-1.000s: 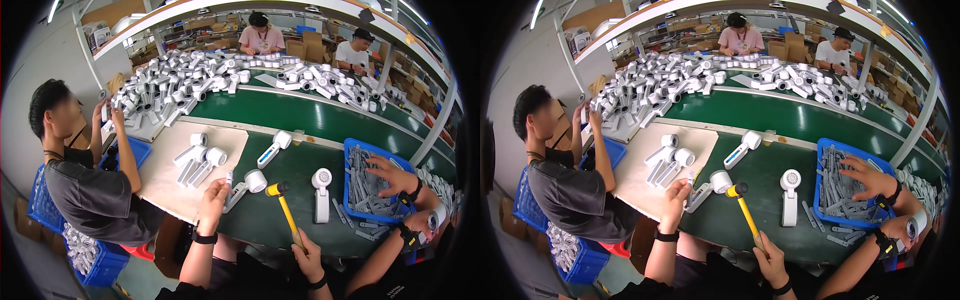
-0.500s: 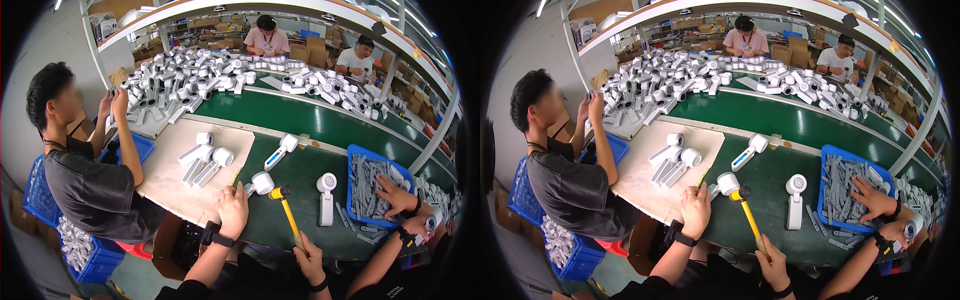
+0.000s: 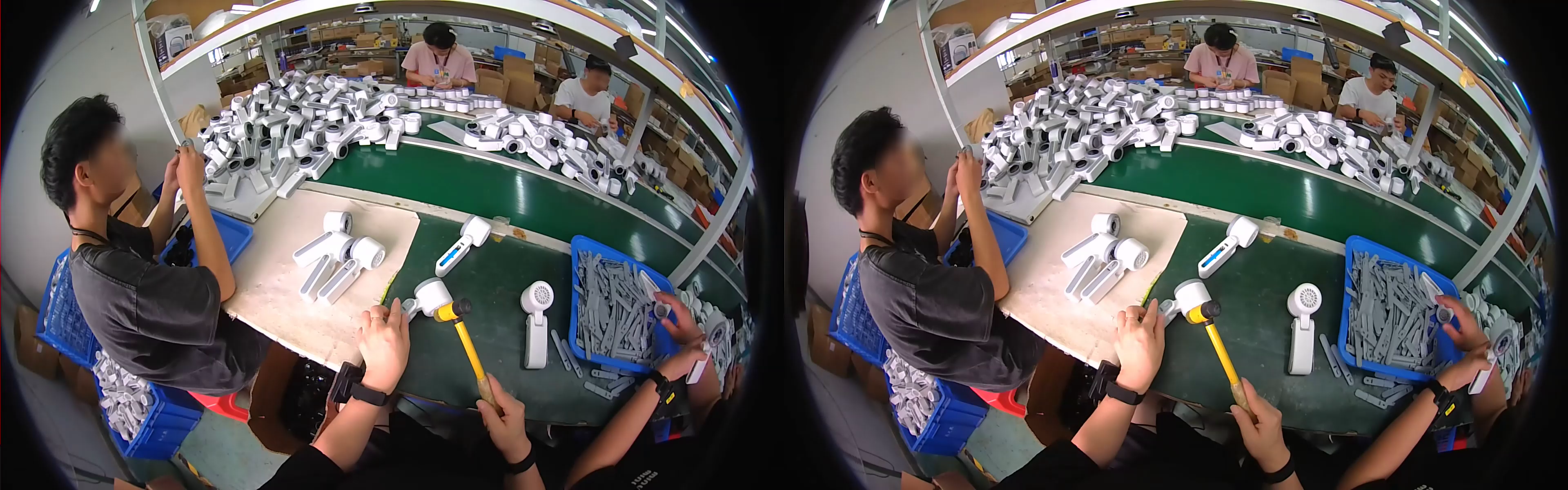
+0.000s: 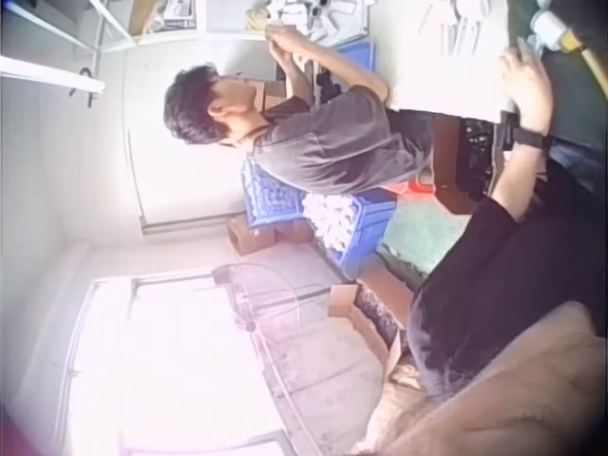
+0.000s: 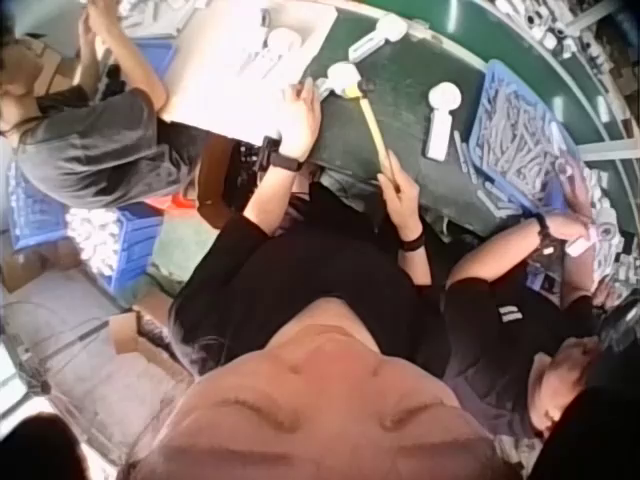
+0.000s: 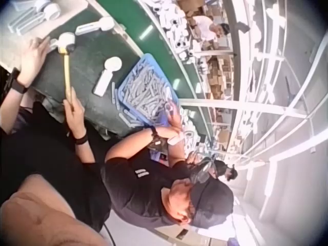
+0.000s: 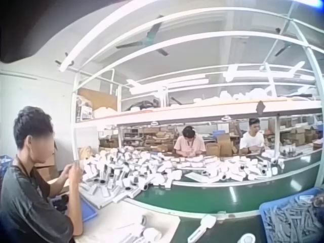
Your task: The person assembles handheld fans by fitting a grey plastic strip into a white fan body and striking it with a yellow mallet. They then attach a fan head to the assembly before placing the finished product on the table and repeating the process.
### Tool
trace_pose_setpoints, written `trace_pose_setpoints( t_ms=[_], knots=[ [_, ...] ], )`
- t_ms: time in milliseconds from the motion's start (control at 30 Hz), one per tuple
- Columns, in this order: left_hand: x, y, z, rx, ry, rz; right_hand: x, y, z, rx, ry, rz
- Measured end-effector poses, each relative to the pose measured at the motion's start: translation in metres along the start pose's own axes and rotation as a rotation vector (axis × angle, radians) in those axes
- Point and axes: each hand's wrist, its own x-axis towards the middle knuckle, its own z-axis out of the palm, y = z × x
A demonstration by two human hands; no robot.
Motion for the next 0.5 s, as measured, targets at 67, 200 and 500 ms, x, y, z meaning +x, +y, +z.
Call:
trace_pose_setpoints(
  t_ms=[67,200,500],
  knots=[
    [-0.002,0.001,-0.001,0.020,0.003,0.016,0.002,-0.001,-0.002,-0.016,-0.002,0.003],
    [-0.003,-0.002,0.003,0.025,0.004,0.042,0.007,-0.004,-0.003,-0.023,-0.004,-0.011],
    [-0.002,-0.021,-0.008,-0.088,-0.042,0.232,0.027,-0.026,-0.001,-0.177,-0.071,-0.095]
  ],
)
